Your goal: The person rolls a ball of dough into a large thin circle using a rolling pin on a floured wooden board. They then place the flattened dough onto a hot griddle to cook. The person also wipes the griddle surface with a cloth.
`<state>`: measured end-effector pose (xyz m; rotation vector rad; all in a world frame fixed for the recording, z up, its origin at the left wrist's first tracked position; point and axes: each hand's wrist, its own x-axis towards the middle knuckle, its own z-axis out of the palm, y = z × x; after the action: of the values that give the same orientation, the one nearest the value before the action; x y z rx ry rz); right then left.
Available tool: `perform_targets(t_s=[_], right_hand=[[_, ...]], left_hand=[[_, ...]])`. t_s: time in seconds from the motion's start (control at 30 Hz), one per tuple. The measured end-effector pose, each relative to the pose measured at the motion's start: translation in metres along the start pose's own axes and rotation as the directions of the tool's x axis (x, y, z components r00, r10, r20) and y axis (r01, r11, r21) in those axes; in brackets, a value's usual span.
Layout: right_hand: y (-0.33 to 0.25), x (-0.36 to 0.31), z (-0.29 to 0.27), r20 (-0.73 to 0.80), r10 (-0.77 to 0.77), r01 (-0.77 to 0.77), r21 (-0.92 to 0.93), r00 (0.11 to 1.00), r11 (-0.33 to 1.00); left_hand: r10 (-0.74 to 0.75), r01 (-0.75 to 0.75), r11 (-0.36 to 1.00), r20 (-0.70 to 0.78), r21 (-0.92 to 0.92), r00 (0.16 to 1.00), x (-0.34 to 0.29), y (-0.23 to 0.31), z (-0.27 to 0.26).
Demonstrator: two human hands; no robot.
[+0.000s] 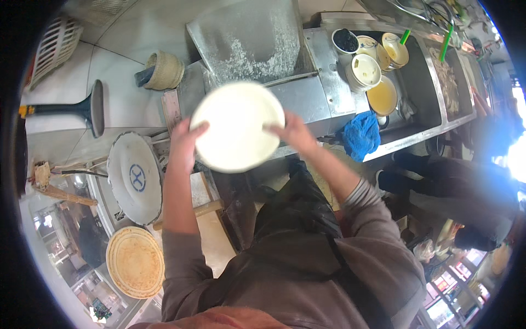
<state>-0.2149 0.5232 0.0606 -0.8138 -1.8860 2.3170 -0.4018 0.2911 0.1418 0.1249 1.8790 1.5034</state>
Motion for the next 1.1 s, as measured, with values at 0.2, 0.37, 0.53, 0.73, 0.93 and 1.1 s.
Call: perform_targets(t_s=[0.2,0.37,0.53,0.73,0.93,1.1], right_hand=[[-0.126,0.213,-0.079,0.025,-0.356,0.305,-0.571,0.934,0.762],[-0.111,0.285,-0.093,0.093,-0.431,0.331,-0.788,0.898,0.519],[-0.07,0.247,-0.107,0.143,-0.221,0.192,-0.956,0.965,0.221],[-0.038,0.101,-0.125,-0.034,-0.541,0.273,-0.836,0.84,0.477],[0.107,-0.049,-0.085,0.114,-0.023,0.082,-0.543,0.993,0.836],[0.267,-0.061,-0.06,0.3,0.402,-0.21,-0.51,0.865,0.834]], left_hand=[[0.245,-0.266,0.919,-0.108,-0.291,0.964,0.202,0.02,0.059],[0.266,-0.306,0.928,-0.197,-0.214,0.944,0.282,-0.005,0.071],[0.326,-0.106,0.78,-0.257,0.616,0.91,0.244,-0.031,0.055],[0.43,-0.371,0.903,-0.498,0.219,0.753,0.098,-0.079,0.051],[0.277,-0.249,0.96,-0.312,0.128,0.909,-0.067,-0.227,0.09],[-0.116,0.113,0.993,-0.256,-0.026,0.96,-0.184,-0.34,0.114]])
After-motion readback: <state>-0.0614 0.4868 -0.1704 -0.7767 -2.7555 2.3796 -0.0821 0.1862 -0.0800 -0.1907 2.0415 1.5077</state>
